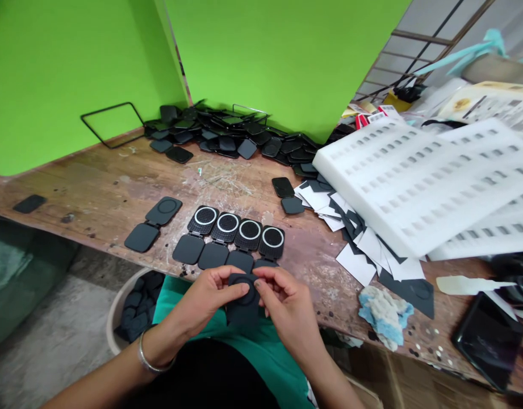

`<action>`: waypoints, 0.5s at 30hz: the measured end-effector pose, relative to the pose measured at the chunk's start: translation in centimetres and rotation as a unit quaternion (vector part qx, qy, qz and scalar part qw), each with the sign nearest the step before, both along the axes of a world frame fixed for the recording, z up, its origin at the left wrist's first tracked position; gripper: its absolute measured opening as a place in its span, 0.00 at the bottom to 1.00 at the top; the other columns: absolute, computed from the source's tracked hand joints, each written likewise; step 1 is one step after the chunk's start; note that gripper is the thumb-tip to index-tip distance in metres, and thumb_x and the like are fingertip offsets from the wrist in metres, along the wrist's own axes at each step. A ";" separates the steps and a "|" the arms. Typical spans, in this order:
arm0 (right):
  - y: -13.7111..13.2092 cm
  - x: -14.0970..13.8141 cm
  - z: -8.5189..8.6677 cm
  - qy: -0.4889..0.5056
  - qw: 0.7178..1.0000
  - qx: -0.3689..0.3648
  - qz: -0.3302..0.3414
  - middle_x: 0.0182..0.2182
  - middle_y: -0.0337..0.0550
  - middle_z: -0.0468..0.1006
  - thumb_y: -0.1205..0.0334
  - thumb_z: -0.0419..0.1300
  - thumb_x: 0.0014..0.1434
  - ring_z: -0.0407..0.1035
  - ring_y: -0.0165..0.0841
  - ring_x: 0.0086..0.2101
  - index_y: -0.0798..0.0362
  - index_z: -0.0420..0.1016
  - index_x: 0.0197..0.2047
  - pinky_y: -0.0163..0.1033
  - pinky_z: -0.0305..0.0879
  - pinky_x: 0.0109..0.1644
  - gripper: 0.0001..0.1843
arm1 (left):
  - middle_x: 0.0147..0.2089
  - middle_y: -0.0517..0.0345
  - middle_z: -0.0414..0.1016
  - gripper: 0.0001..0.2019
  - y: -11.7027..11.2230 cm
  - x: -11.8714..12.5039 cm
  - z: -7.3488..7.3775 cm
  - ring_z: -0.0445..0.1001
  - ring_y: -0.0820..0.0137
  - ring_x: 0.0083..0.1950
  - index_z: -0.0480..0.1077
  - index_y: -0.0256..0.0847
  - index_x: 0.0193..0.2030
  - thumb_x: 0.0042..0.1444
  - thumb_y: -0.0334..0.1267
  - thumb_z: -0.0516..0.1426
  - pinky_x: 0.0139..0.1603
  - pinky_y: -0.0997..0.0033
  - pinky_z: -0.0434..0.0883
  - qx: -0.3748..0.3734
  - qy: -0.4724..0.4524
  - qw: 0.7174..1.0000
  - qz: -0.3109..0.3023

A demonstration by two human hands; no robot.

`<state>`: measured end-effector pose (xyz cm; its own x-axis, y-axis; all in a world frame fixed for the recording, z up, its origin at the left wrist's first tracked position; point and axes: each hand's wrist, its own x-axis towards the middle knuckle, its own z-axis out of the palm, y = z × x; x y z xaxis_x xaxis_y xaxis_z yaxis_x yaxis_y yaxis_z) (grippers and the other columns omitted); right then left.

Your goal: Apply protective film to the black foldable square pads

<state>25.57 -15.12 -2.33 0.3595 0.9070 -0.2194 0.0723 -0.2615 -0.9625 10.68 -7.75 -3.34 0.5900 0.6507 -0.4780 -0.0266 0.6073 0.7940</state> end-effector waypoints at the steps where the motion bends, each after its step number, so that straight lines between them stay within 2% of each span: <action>1: -0.1 -0.1 -0.2 -0.048 0.998 0.026 -0.017 0.26 0.42 0.77 0.52 0.65 0.56 0.69 0.29 0.22 0.54 0.78 0.41 0.34 0.66 0.24 0.15 | 0.30 0.60 0.76 0.17 -0.2 0.2 0.0 0.71 0.75 0.30 0.75 0.34 0.36 0.43 0.43 0.70 0.35 0.76 0.69 0.013 0.010 1.000 0.011; 4: -0.4 -0.2 -0.7 -0.215 0.970 0.112 -0.025 0.32 0.44 0.79 0.61 0.61 0.60 0.73 0.33 0.30 0.51 0.77 0.39 0.37 0.71 0.34 0.05 | 0.27 0.64 0.73 0.14 -0.6 0.5 0.0 0.66 0.77 0.26 0.74 0.37 0.35 0.44 0.41 0.69 0.31 0.77 0.68 0.047 0.031 0.998 0.032; 6: -0.5 -0.1 -0.8 -0.289 0.943 0.167 0.000 0.33 0.45 0.79 0.66 0.58 0.62 0.74 0.33 0.33 0.50 0.77 0.38 0.38 0.72 0.38 0.06 | 0.27 0.65 0.72 0.14 -0.8 0.7 0.0 0.66 0.77 0.25 0.76 0.38 0.38 0.45 0.41 0.67 0.30 0.77 0.68 0.054 0.035 0.998 0.028; 10: -0.5 -0.1 -0.7 -0.350 0.907 0.232 0.016 0.33 0.46 0.79 0.72 0.56 0.63 0.74 0.33 0.34 0.52 0.77 0.40 0.37 0.72 0.40 0.10 | 0.25 0.63 0.72 0.14 -0.9 0.7 0.0 0.69 0.73 0.28 0.79 0.38 0.41 0.49 0.42 0.65 0.33 0.74 0.69 0.064 0.046 0.997 0.021; 15: -0.7 -0.1 -1.0 -0.393 0.884 0.255 0.007 0.35 0.49 0.78 0.74 0.57 0.62 0.75 0.34 0.35 0.54 0.78 0.43 0.38 0.74 0.41 0.10 | 0.21 0.64 0.70 0.17 -1.2 0.8 -0.1 0.71 0.70 0.29 0.79 0.39 0.46 0.49 0.41 0.65 0.35 0.72 0.70 0.075 0.050 0.995 0.030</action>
<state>25.50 -15.85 -3.32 0.2071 0.8214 0.5315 0.7699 0.1984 -0.6065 11.44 -8.93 -3.42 0.5022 0.7514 -0.4280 0.0251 0.4821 0.8758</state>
